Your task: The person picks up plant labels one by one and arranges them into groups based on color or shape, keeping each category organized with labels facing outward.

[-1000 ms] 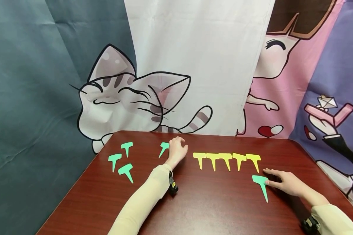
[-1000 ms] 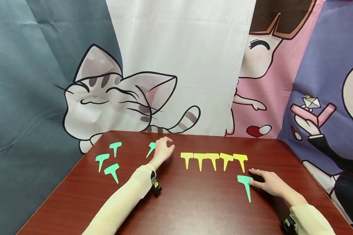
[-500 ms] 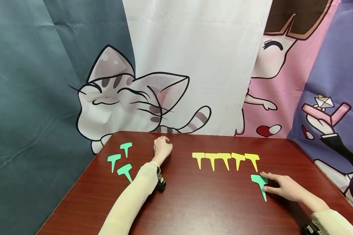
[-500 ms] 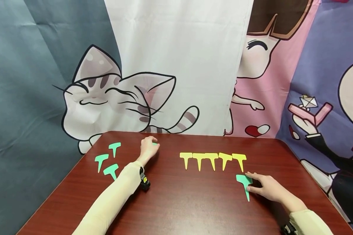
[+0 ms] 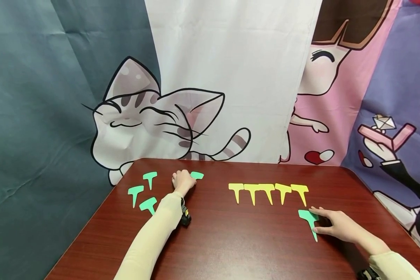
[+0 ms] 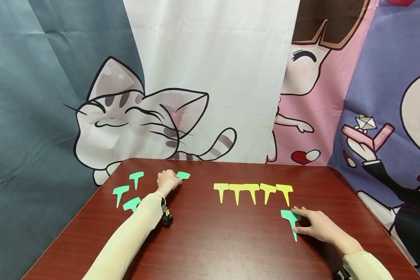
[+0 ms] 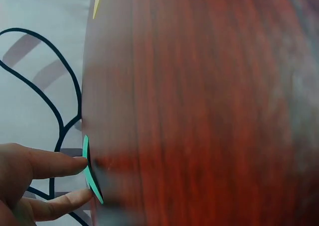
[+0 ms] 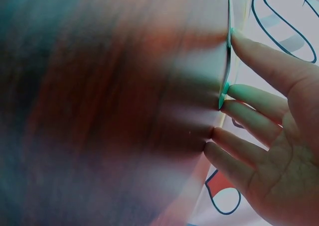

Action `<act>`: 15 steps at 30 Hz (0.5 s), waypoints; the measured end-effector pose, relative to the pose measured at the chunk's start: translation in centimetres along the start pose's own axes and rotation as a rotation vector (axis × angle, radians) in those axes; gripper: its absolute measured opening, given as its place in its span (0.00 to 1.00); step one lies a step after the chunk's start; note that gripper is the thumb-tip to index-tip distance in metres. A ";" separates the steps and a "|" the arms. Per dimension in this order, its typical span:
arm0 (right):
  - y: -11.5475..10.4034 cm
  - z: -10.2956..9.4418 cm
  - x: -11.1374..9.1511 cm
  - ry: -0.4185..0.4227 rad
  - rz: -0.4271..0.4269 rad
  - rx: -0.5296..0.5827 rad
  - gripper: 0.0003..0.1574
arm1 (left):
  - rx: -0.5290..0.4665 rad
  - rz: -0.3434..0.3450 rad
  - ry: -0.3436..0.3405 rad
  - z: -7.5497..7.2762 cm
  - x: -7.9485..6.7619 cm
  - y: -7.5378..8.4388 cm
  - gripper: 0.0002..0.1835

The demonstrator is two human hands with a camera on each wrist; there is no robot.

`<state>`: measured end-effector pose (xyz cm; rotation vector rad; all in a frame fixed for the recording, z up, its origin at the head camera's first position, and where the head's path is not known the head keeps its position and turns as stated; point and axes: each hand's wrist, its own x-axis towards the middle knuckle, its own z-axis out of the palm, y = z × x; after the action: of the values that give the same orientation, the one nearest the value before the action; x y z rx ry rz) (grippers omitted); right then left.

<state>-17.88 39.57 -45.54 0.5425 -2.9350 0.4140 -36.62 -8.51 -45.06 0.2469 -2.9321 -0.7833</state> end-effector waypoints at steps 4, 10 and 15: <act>0.0 0.0 0.0 -0.013 0.009 0.001 0.44 | 0.029 -0.015 -0.021 -0.2 0.2 0.1 0.18; -0.1 -0.1 0.2 -0.028 0.017 0.000 0.45 | 0.085 -0.024 -0.029 -0.3 0.4 0.6 0.17; -0.1 -0.3 0.3 -0.075 0.023 0.009 0.46 | 0.100 -0.047 -0.045 -0.4 0.5 0.9 0.14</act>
<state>-18.10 39.47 -45.14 0.5366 -3.0150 0.4188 -37.22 -8.05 -44.21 0.3117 -3.0228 -0.6574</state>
